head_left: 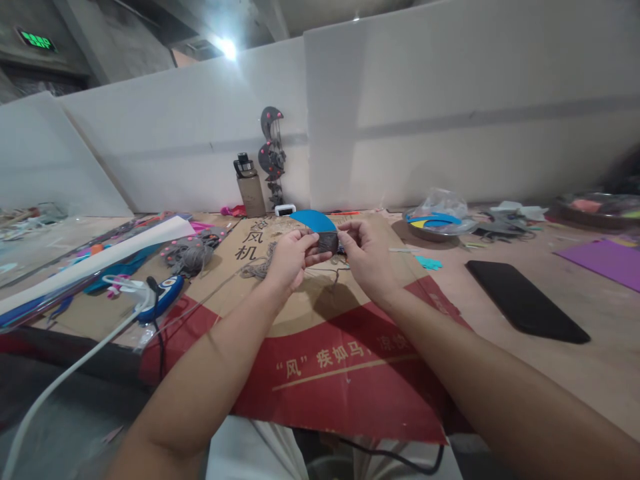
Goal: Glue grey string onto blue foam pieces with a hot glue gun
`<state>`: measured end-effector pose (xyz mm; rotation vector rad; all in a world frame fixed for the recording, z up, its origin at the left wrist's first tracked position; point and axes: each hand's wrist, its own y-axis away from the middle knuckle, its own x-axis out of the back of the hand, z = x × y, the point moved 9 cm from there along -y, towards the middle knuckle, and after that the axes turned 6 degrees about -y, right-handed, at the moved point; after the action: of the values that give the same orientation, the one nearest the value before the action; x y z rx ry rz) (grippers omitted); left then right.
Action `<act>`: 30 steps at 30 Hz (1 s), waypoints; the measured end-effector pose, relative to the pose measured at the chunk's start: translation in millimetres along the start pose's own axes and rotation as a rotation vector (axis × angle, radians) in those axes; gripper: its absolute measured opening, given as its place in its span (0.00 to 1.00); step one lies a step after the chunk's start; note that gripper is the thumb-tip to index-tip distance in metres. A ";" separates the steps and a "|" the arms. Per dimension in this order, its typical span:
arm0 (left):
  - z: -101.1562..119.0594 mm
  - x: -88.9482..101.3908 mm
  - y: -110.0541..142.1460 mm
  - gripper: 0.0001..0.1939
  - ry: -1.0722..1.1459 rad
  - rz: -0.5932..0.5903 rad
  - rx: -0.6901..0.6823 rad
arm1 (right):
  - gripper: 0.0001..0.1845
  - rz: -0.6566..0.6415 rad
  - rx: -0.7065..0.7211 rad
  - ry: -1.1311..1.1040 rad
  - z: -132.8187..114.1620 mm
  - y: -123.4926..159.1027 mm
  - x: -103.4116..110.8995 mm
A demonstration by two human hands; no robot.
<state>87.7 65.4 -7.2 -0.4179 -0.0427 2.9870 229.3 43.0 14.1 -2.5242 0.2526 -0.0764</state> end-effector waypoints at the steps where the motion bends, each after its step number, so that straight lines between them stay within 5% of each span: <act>1: -0.4 0.1 -0.2 0.05 0.008 -0.005 0.005 | 0.07 -0.002 0.022 0.010 -1.7 0.6 -0.1; 30: -1.1 6.5 -3.6 0.01 0.077 -0.007 0.070 | 0.07 -0.134 0.168 0.067 -10.1 1.7 -8.7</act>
<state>82.3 69.8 -9.9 -0.5227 0.0665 2.9520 219.4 37.7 21.4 -2.3706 0.0994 -0.2266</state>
